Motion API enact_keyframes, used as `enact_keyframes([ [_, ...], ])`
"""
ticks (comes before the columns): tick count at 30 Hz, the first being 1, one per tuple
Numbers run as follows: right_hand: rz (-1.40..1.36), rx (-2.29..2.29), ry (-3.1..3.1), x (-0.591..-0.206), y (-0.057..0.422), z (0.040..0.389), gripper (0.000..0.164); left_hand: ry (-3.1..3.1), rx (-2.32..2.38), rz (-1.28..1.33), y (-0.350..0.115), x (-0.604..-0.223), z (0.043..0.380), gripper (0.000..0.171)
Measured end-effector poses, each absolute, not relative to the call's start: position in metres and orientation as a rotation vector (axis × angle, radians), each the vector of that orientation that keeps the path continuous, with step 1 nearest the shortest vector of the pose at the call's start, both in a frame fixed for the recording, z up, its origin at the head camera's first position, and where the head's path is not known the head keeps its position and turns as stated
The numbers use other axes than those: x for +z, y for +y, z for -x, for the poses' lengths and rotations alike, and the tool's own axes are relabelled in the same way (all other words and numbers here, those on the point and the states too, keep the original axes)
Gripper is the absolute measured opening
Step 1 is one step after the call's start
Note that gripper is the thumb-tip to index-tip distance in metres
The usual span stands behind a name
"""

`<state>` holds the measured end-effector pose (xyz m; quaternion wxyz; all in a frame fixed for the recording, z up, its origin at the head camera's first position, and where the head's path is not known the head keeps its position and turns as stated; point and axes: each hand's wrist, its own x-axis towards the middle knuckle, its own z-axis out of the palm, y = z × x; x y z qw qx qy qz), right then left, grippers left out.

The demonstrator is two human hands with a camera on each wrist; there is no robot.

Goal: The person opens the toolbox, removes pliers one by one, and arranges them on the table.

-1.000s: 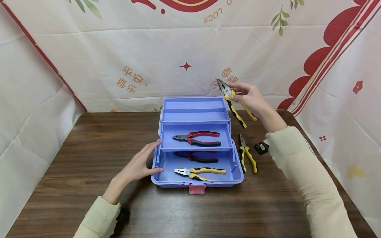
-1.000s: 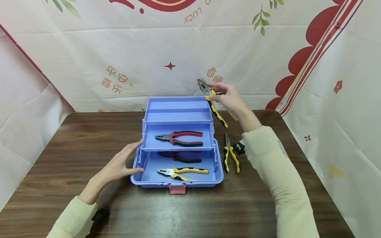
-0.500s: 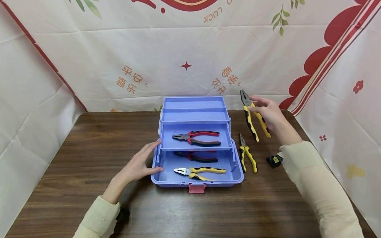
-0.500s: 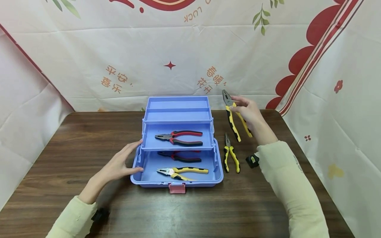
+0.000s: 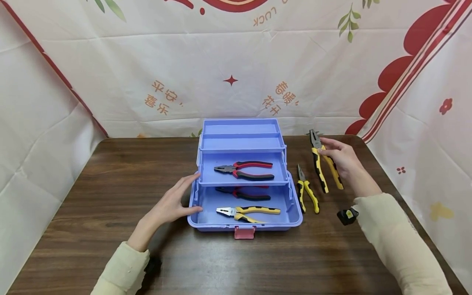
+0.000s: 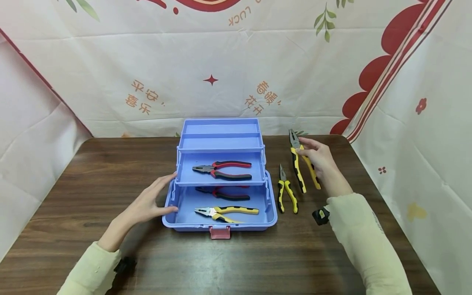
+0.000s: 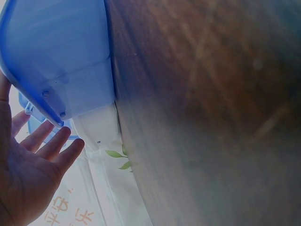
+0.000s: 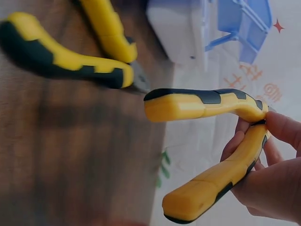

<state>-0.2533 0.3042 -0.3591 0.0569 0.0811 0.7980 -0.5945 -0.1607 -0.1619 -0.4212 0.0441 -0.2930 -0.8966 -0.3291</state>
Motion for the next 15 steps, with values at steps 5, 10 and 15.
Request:
enact_keyframes([
  [5,-0.292,-1.887,2.337,-0.374,0.313,0.247,0.057,-2.737,-1.006,0.893,-0.161,-0.421,0.161,0.087],
  [10,-0.363,-1.885,2.280,-0.387,0.318,0.240,0.059,-2.743,-1.005,0.888,-0.161,-0.421,0.161,0.088],
  [15,-0.378,-1.856,2.270,-0.398,0.321,0.234,0.058,-2.744,-1.003,0.893,-0.162,-0.421,0.161,0.087],
])
